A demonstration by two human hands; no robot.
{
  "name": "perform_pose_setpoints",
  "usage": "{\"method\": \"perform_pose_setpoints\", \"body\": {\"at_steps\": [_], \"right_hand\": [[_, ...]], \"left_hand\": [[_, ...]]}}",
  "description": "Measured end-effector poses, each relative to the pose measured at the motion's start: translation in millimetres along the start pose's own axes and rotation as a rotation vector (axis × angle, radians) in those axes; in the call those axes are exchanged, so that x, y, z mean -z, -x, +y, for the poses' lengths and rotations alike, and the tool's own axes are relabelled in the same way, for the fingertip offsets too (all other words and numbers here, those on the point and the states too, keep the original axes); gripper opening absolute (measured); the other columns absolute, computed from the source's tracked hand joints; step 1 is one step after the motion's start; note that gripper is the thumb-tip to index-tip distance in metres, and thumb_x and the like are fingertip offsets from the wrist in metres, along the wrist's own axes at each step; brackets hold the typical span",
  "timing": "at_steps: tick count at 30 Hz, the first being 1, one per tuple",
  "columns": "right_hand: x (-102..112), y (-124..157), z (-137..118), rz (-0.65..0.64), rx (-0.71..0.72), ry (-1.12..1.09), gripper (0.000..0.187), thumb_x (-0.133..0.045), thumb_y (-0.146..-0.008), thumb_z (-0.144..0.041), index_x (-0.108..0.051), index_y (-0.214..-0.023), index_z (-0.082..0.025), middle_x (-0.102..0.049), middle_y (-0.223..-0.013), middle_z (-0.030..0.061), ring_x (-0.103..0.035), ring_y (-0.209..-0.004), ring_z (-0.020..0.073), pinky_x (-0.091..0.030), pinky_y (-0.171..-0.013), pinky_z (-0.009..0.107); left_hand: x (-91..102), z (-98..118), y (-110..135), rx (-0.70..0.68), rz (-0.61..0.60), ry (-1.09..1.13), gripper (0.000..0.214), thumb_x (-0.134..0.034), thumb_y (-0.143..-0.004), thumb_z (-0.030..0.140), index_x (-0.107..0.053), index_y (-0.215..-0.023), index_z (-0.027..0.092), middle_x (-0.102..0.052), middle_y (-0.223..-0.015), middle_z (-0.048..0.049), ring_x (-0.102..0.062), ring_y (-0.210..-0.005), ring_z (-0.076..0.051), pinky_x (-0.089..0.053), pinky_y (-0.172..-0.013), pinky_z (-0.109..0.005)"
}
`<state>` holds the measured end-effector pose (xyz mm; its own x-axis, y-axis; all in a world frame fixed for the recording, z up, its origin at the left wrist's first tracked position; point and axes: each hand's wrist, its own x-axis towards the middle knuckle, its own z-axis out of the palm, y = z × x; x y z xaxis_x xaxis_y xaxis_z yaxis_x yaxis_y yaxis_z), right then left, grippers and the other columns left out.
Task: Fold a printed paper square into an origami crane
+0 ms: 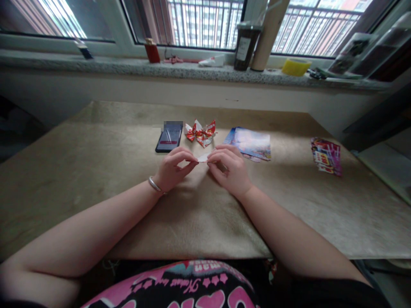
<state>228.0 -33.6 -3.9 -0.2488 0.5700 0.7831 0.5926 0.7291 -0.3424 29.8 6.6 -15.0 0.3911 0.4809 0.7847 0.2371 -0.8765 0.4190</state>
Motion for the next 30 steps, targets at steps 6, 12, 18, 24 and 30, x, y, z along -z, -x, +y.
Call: {"method": "perform_pose_setpoints", "body": {"at_steps": [6, 12, 18, 24, 30], "right_hand": [[-0.5, 0.8, 1.9, -0.007, -0.012, 0.018, 0.007, -0.061, -0.08, -0.02, -0.063, -0.08, -0.027, -0.07, -0.082, 0.0006, -0.059, -0.1, 0.0214, -0.048, -0.089, 0.042], [-3.4, 1.6, 0.1, -0.035, -0.003, 0.035, 0.008, -0.063, -0.079, -0.019, -0.064, -0.08, -0.027, -0.07, -0.079, -0.0003, -0.059, -0.098, 0.0213, -0.048, -0.088, 0.041], [-3.4, 1.1, -2.5, -0.012, -0.05, 0.013, 0.011, -0.06, -0.077, -0.016, -0.061, -0.081, -0.025, -0.069, -0.08, 0.0009, -0.059, -0.097, 0.0222, -0.049, -0.086, 0.041], [-6.5, -0.7, -3.0, -0.055, -0.02, 0.004, 0.008, -0.062, -0.076, -0.017, -0.06, -0.075, -0.025, -0.068, -0.078, 0.0007, -0.059, -0.096, 0.0213, -0.049, -0.088, 0.042], [-7.9, -1.1, -5.5, -0.052, -0.043, 0.001, 0.007, -0.061, -0.076, -0.018, -0.061, -0.077, -0.025, -0.067, -0.079, 0.002, -0.059, -0.095, 0.0214, -0.048, -0.087, 0.042]], "left_hand": [[-0.6, -1.4, -0.1, -0.011, -0.013, -0.07, 0.006, -0.06, -0.082, 0.02, -0.059, -0.076, 0.018, -0.06, -0.075, -0.0009, -0.056, -0.07, -0.011, -0.047, -0.066, -0.024], [-2.9, -2.3, 1.1, -0.051, -0.053, -0.176, 0.006, -0.061, -0.081, 0.022, -0.06, -0.076, 0.019, -0.062, -0.075, -0.0004, -0.056, -0.071, -0.012, -0.044, -0.069, -0.026], [-2.6, -2.9, 1.6, -0.035, -0.056, -0.135, 0.006, -0.06, -0.081, 0.02, -0.06, -0.076, 0.018, -0.062, -0.073, -0.0007, -0.056, -0.069, -0.012, -0.044, -0.068, -0.026], [-3.2, -1.6, 0.9, -0.071, -0.08, -0.159, 0.005, -0.061, -0.081, 0.023, -0.062, -0.079, 0.019, -0.063, -0.075, -0.0011, -0.057, -0.07, -0.012, -0.043, -0.068, -0.026], [-4.1, -1.4, 0.6, -0.1, -0.07, -0.222, 0.01, -0.06, -0.082, 0.025, -0.061, -0.074, 0.02, -0.063, -0.075, -0.0002, -0.055, -0.069, -0.012, -0.042, -0.068, -0.026]]}}
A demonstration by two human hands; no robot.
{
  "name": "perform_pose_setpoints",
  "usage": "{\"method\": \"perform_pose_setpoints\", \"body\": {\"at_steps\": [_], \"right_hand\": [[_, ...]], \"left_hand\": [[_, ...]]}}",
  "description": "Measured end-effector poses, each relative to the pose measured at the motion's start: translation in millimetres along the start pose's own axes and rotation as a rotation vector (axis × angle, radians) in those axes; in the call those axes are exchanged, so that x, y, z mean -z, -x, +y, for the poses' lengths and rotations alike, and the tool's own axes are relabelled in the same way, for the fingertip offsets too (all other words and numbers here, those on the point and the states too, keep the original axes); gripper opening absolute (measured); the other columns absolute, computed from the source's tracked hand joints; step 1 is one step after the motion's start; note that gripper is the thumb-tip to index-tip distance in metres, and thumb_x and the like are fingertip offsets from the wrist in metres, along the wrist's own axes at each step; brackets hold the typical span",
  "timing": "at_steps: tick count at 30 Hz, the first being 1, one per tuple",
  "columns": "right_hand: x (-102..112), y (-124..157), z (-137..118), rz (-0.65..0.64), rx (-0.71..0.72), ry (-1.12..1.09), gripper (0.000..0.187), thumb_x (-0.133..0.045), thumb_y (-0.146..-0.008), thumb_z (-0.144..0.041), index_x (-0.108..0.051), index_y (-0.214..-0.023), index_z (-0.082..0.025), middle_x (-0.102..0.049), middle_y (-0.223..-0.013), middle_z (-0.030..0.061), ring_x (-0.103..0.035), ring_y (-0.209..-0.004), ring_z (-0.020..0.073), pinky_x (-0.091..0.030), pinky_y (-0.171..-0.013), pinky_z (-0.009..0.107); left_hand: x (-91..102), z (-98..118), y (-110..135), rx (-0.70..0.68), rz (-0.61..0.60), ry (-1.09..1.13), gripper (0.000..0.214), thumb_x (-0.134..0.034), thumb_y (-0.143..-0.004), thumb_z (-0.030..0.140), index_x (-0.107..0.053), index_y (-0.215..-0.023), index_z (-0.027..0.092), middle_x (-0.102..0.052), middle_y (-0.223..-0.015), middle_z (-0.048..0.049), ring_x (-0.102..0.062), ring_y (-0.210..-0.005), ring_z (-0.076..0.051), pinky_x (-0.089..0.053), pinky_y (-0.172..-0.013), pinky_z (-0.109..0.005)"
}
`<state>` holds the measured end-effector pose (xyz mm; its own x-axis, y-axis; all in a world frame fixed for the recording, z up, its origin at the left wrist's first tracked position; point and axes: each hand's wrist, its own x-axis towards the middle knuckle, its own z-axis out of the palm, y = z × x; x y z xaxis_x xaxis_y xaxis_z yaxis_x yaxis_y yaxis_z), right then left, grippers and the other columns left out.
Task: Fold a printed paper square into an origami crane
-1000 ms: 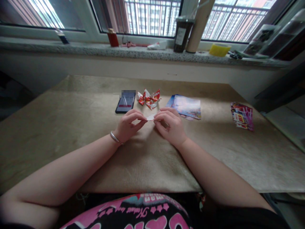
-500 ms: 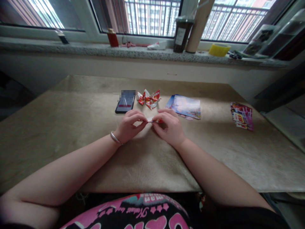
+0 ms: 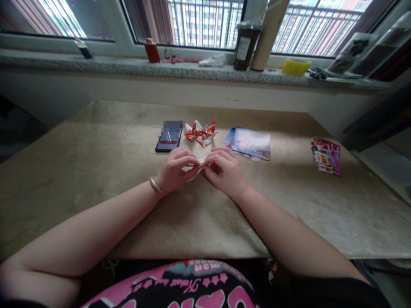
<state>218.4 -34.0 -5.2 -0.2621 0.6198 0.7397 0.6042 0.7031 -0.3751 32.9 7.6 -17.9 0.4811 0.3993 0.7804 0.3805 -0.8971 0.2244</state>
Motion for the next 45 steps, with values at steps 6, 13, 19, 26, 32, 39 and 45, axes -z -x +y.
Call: {"method": "perform_pose_setpoints", "body": {"at_steps": [6, 13, 19, 26, 32, 39, 45], "right_hand": [[-1.3, -0.3, 1.0, 0.011, 0.051, -0.002, 0.009, -0.062, -0.075, -0.017, -0.06, -0.077, -0.025, -0.065, -0.082, 0.0019, -0.059, -0.093, 0.0204, -0.048, -0.085, 0.04], [-0.4, -2.1, -4.7, -0.018, 0.026, 0.023, 0.012, -0.061, -0.071, -0.014, -0.058, -0.074, -0.025, -0.065, -0.082, 0.0017, -0.058, -0.095, 0.0214, -0.048, -0.085, 0.04], [-0.9, -2.7, -6.0, -0.016, 0.011, 0.052, 0.013, -0.061, -0.069, -0.012, -0.056, -0.071, -0.024, -0.064, -0.081, 0.0018, -0.057, -0.096, 0.022, -0.047, -0.086, 0.04], [-0.5, -1.9, -2.1, -0.017, 0.012, 0.051, 0.015, -0.06, -0.067, -0.01, -0.054, -0.069, -0.024, -0.064, -0.08, 0.0017, -0.058, -0.093, 0.0218, -0.048, -0.085, 0.04], [-0.8, -0.9, 1.3, -0.028, -0.01, 0.056, 0.014, -0.06, -0.067, -0.01, -0.055, -0.069, -0.024, -0.063, -0.079, 0.0024, -0.058, -0.09, 0.0215, -0.048, -0.083, 0.039], [-1.3, 1.5, 7.0, -0.044, -0.053, 0.067, 0.011, -0.06, -0.068, -0.012, -0.056, -0.069, -0.022, -0.062, -0.082, 0.0035, -0.058, -0.089, 0.0211, -0.047, -0.082, 0.038], [-0.8, 3.0, 11.7, -0.056, -0.076, 0.091, 0.01, -0.061, -0.068, -0.013, -0.058, -0.07, -0.023, -0.062, -0.083, 0.0031, -0.058, -0.088, 0.0207, -0.047, -0.082, 0.037]], "left_hand": [[2.2, 2.7, -1.0, -0.033, -0.006, -0.044, 0.003, -0.06, -0.081, 0.023, -0.062, -0.079, 0.022, -0.065, -0.078, 0.0014, -0.055, -0.071, -0.013, -0.04, -0.072, -0.028], [3.9, 4.0, -3.0, -0.05, -0.026, -0.092, 0.006, -0.06, -0.079, 0.023, -0.061, -0.073, 0.023, -0.066, -0.076, 0.0027, -0.054, -0.071, -0.013, -0.038, -0.074, -0.031], [3.1, 6.8, -5.2, -0.019, -0.018, -0.08, 0.009, -0.06, -0.078, 0.023, -0.061, -0.069, 0.023, -0.067, -0.074, 0.0028, -0.054, -0.067, -0.013, -0.039, -0.072, -0.031], [3.2, 7.6, -4.6, -0.022, 0.0, -0.064, 0.009, -0.06, -0.076, 0.021, -0.061, -0.067, 0.022, -0.066, -0.072, 0.0024, -0.053, -0.067, -0.013, -0.039, -0.071, -0.03], [1.7, 6.2, -2.7, 0.007, -0.016, -0.063, 0.009, -0.059, -0.076, 0.019, -0.06, -0.067, 0.021, -0.065, -0.071, 0.0023, -0.053, -0.068, -0.013, -0.039, -0.072, -0.03], [2.5, 5.0, -0.8, 0.032, 0.013, -0.048, 0.008, -0.06, -0.075, 0.019, -0.061, -0.068, 0.02, -0.064, -0.072, 0.0015, -0.054, -0.069, -0.013, -0.039, -0.072, -0.028], [3.9, 4.9, -0.3, 0.079, -0.003, -0.049, 0.01, -0.059, -0.076, 0.022, -0.062, -0.067, 0.02, -0.065, -0.073, 0.001, -0.054, -0.071, -0.013, -0.04, -0.073, -0.028]]}}
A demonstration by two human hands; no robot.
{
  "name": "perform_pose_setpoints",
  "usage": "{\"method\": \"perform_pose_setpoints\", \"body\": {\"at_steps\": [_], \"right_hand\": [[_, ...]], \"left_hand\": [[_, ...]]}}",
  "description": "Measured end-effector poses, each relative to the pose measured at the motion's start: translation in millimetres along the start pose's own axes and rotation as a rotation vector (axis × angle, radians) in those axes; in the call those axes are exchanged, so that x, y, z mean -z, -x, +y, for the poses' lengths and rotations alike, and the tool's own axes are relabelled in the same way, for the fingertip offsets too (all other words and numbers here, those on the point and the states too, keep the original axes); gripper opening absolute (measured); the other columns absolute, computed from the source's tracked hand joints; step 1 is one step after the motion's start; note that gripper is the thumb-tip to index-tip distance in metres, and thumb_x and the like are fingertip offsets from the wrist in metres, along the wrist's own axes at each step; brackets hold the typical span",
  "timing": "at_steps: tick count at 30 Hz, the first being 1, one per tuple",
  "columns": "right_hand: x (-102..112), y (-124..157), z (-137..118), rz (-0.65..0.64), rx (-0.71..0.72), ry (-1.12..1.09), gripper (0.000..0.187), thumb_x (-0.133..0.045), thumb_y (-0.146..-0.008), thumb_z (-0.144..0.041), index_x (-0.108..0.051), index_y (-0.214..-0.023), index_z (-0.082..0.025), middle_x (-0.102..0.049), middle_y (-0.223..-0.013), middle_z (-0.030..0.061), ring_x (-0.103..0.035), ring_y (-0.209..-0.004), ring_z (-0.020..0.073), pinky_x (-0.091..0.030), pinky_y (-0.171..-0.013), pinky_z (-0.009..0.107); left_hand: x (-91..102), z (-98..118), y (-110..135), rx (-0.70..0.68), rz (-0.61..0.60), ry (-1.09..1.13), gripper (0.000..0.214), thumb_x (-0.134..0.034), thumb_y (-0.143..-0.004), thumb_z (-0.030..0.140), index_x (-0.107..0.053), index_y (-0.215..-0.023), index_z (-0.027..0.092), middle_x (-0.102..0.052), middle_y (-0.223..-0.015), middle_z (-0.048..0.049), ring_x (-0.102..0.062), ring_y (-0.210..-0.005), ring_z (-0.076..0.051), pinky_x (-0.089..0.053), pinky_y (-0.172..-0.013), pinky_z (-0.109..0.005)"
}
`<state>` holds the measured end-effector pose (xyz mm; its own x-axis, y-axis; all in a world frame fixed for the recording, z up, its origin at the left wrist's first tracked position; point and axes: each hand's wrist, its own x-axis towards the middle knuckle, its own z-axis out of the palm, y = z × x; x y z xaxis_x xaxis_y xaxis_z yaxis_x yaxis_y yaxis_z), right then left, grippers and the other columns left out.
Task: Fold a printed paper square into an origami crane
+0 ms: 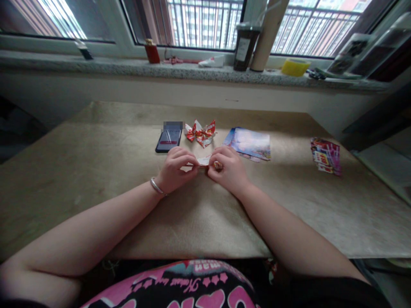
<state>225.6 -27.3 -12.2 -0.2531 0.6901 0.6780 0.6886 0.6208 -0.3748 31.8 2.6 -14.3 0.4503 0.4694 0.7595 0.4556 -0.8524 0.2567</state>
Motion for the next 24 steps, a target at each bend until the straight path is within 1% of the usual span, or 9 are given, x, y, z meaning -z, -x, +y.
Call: {"method": "perform_pose_setpoints", "body": {"at_steps": [10, 15, 19, 22, 24], "right_hand": [[2.5, -1.5, -1.2, -0.005, 0.01, 0.043, 0.009, -0.061, -0.069, -0.014, -0.058, -0.07, -0.023, -0.062, -0.083, 0.0036, -0.059, -0.087, 0.021, -0.047, -0.08, 0.037], [5.1, -1.8, -3.8, -0.004, 0.081, 0.084, 0.009, -0.061, -0.072, -0.014, -0.059, -0.072, -0.023, -0.064, -0.085, 0.0038, -0.058, -0.092, 0.022, -0.048, -0.084, 0.039], [7.3, -2.3, -8.7, -0.003, 0.124, 0.108, 0.009, -0.06, -0.076, -0.016, -0.059, -0.073, -0.024, -0.065, -0.085, 0.0034, -0.058, -0.092, 0.0213, -0.048, -0.084, 0.038], [7.0, -2.5, -11.1, 0.008, 0.113, 0.09, 0.008, -0.059, -0.077, -0.017, -0.059, -0.073, -0.024, -0.065, -0.085, 0.0035, -0.058, -0.089, 0.0207, -0.048, -0.082, 0.037], [6.2, -2.7, -12.3, 0.008, 0.109, 0.059, 0.007, -0.059, -0.077, -0.017, -0.059, -0.074, -0.024, -0.065, -0.084, 0.0034, -0.058, -0.087, 0.0201, -0.048, -0.081, 0.037]], "left_hand": [[0.2, -1.4, -0.1, -0.018, 0.01, -0.002, 0.008, -0.059, -0.077, 0.021, -0.061, -0.069, 0.02, -0.064, -0.073, 0.0009, -0.054, -0.07, -0.012, -0.04, -0.073, -0.028], [0.2, -2.0, 0.1, -0.018, -0.015, -0.019, 0.009, -0.059, -0.078, 0.022, -0.061, -0.069, 0.02, -0.064, -0.074, 0.0008, -0.054, -0.07, -0.013, -0.04, -0.072, -0.028], [0.8, -0.7, -1.9, -0.056, 0.006, -0.033, 0.01, -0.057, -0.079, 0.022, -0.061, -0.069, 0.02, -0.064, -0.073, 0.0009, -0.053, -0.07, -0.012, -0.04, -0.071, -0.028], [0.4, -0.7, -3.3, -0.087, 0.019, -0.018, 0.01, -0.058, -0.079, 0.022, -0.061, -0.07, 0.02, -0.064, -0.072, 0.0012, -0.054, -0.069, -0.012, -0.04, -0.07, -0.028], [-0.2, -1.2, -3.6, -0.096, 0.004, -0.013, 0.01, -0.058, -0.079, 0.022, -0.062, -0.07, 0.021, -0.065, -0.072, 0.0018, -0.054, -0.068, -0.012, -0.04, -0.071, -0.028]]}}
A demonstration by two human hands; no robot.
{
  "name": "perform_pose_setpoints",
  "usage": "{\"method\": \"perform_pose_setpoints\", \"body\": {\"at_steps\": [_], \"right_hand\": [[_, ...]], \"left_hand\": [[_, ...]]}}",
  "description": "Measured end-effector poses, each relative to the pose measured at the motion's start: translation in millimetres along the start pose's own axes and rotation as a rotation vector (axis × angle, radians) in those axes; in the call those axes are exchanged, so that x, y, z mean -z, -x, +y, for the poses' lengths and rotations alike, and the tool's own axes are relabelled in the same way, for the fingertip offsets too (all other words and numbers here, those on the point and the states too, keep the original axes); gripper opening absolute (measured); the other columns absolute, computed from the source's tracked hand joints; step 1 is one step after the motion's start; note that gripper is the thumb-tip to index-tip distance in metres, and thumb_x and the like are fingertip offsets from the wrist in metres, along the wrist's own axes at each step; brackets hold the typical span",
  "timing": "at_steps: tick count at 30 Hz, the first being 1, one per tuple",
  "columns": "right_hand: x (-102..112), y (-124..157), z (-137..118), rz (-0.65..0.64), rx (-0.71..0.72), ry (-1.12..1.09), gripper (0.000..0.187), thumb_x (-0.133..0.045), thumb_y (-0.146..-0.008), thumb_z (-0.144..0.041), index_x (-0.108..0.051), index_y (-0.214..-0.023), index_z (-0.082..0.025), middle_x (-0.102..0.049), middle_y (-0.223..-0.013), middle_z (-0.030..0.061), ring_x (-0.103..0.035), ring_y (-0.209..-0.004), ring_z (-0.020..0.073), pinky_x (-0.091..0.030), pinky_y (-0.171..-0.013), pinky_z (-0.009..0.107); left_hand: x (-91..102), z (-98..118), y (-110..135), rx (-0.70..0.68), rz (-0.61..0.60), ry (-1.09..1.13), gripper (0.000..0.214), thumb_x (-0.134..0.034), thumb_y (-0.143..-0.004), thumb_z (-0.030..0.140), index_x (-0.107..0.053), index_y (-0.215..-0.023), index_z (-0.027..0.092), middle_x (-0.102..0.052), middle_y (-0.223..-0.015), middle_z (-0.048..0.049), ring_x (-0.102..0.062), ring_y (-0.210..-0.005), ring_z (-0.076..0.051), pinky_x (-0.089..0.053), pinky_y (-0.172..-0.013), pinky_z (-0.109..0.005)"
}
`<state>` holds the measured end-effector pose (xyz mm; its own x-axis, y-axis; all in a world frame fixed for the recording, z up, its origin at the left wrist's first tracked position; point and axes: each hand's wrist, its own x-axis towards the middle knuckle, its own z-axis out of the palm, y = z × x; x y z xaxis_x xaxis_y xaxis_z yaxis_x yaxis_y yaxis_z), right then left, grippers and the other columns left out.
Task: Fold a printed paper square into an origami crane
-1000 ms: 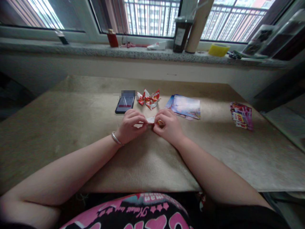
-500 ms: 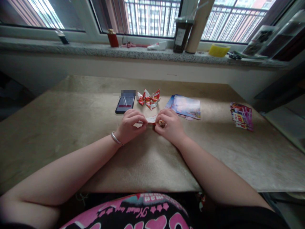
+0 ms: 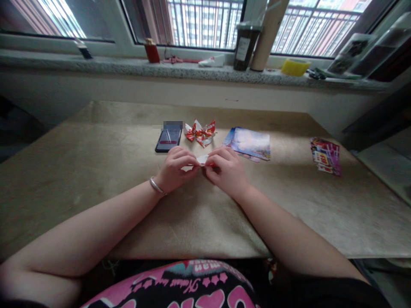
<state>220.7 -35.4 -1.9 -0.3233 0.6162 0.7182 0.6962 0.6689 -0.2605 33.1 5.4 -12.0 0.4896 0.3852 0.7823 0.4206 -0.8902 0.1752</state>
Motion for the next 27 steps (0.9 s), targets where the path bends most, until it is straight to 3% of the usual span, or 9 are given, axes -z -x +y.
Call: {"method": "perform_pose_setpoints", "body": {"at_steps": [5, 19, 27], "right_hand": [[-1.3, 0.0, -0.8, -0.021, 0.022, -0.036, 0.008, -0.06, -0.075, -0.015, -0.059, -0.074, -0.024, -0.064, -0.084, 0.0031, -0.057, -0.087, 0.02, -0.048, -0.081, 0.037], [-1.1, 7.0, 19.0, -0.043, -0.126, 0.039, 0.008, -0.06, -0.072, -0.016, -0.058, -0.073, -0.023, -0.063, -0.08, 0.003, -0.056, -0.084, 0.0209, -0.046, -0.077, 0.036], [2.0, 3.7, 8.0, -0.049, -0.012, 0.075, 0.008, -0.059, -0.076, -0.017, -0.058, -0.072, -0.023, -0.062, -0.078, 0.0031, -0.054, -0.078, 0.0198, -0.046, -0.072, 0.035]], "left_hand": [[-0.4, 0.4, -0.2, 0.008, -0.04, 0.008, 0.01, -0.058, -0.079, 0.022, -0.062, -0.07, 0.021, -0.066, -0.073, 0.0022, -0.054, -0.068, -0.012, -0.04, -0.073, -0.029], [1.9, -4.4, 4.1, 0.072, 0.029, 0.052, 0.007, -0.06, -0.079, 0.021, -0.061, -0.072, 0.019, -0.064, -0.075, 0.0007, -0.055, -0.07, -0.012, -0.041, -0.071, -0.027], [2.9, -5.9, 3.8, 0.041, -0.079, 0.015, 0.01, -0.06, -0.084, 0.031, -0.065, -0.08, 0.023, -0.066, -0.081, 0.0, -0.056, -0.077, -0.013, -0.041, -0.077, -0.029]]}}
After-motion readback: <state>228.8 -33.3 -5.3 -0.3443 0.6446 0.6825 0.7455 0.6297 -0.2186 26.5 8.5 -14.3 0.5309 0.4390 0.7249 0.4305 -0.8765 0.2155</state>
